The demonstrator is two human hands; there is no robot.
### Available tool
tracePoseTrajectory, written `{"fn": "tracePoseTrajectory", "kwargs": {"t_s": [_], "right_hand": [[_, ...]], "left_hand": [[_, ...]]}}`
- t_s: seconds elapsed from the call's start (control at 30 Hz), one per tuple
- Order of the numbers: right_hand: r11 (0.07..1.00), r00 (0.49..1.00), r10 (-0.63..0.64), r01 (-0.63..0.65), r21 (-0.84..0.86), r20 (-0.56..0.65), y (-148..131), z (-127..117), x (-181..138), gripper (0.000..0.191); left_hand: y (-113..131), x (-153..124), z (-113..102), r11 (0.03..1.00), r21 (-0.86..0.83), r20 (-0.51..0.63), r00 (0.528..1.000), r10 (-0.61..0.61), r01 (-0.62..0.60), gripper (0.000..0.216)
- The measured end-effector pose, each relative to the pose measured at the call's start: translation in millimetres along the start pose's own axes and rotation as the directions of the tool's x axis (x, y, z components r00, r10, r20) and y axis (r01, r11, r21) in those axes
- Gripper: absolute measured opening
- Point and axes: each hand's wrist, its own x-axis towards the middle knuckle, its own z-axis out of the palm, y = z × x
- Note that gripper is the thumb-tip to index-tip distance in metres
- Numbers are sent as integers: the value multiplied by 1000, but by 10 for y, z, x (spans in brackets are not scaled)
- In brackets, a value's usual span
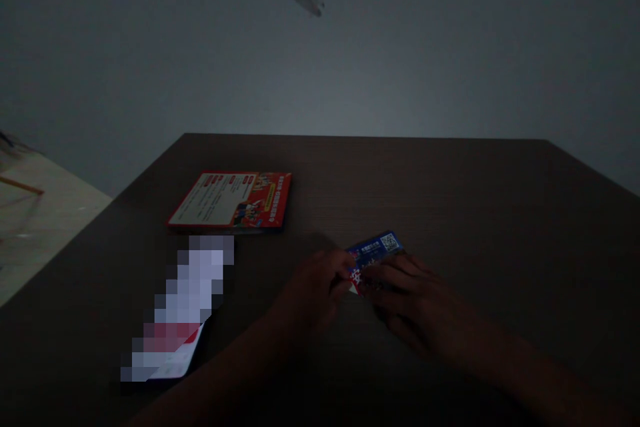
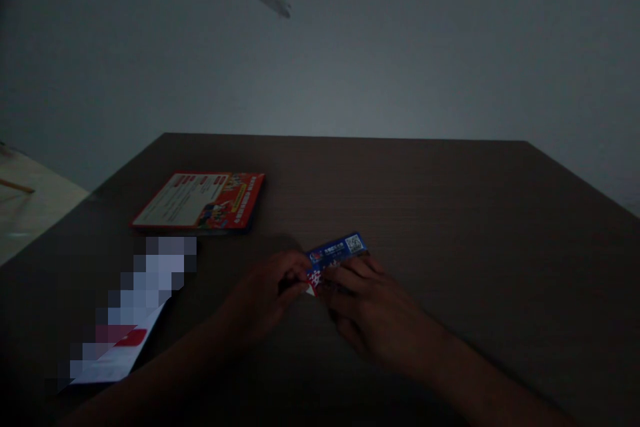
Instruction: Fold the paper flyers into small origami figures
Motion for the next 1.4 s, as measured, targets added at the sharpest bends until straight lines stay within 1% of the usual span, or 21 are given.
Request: {"fn": "tracePoseTrajectory", "kwargs": {"t_s": [0.07, 0.13, 0.27, 0.37, 0.5, 0.6, 0.7, 0.83, 1.0, 1.23, 1.33, 1.4], "right_hand": [[1000, 1000, 0, 0, -5, 2, 7, 5, -8, 39], [1000, 1000, -4, 4, -7, 3, 14, 14, -14, 42], [1000, 1000, -11, 11, -5, -6, 7, 30, -21, 42], [1000, 1000, 13, -13, -6, 2, -28, 39, -29, 37], [998, 998, 63, -63, -15, 0, -78, 72, -37, 33], [995, 995, 95, -95, -9, -16, -94, 102, -22, 32], [991, 991, 129, -128, 22, -43, -94, 120, -9, 35], [989, 987, 142, -139, 49, -71, -89, 142, -12, 39], [988, 986, 154, -154, 18, -56, -84, 174, 13, 34], [983, 985, 167, -170, -68, -45, -101, 181, 43, 36], [977, 982, 182, -187, -104, -50, -136, 169, 55, 35], [975, 981, 182, -188, -116, -61, -154, 166, 62, 35]], "left_hand": [[15, 5, -1, 999, -9, 3, 999, -42, 42, 16], [16, 12, -2, 998, -10, -19, 998, -65, 65, 13], [-13, 19, -6, 998, 10, -57, 996, -65, 66, 11], [-22, 13, -9, 993, 76, -63, 994, -88, 93, 4], [10, 5, -4, 976, 177, -110, 988, -108, 126, 5], [49, 10, 8, 967, 203, -142, 982, -125, 153, 4], [75, 25, 25, 960, 222, -164, 977, -135, 170, 4], [81, 34, 52, 955, 234, -178, 973, -144, 184, 4], [68, 11, 69, 954, 245, -201, 972, -123, 172, 4], [68, -8, 84, 944, 290, -199, 975, -102, 159, 5], [61, -20, 95, 944, 310, -191, 980, -56, 115, 7], [60, -40, 95, 941, 334, -166, 986, -6, 62, 10]]}}
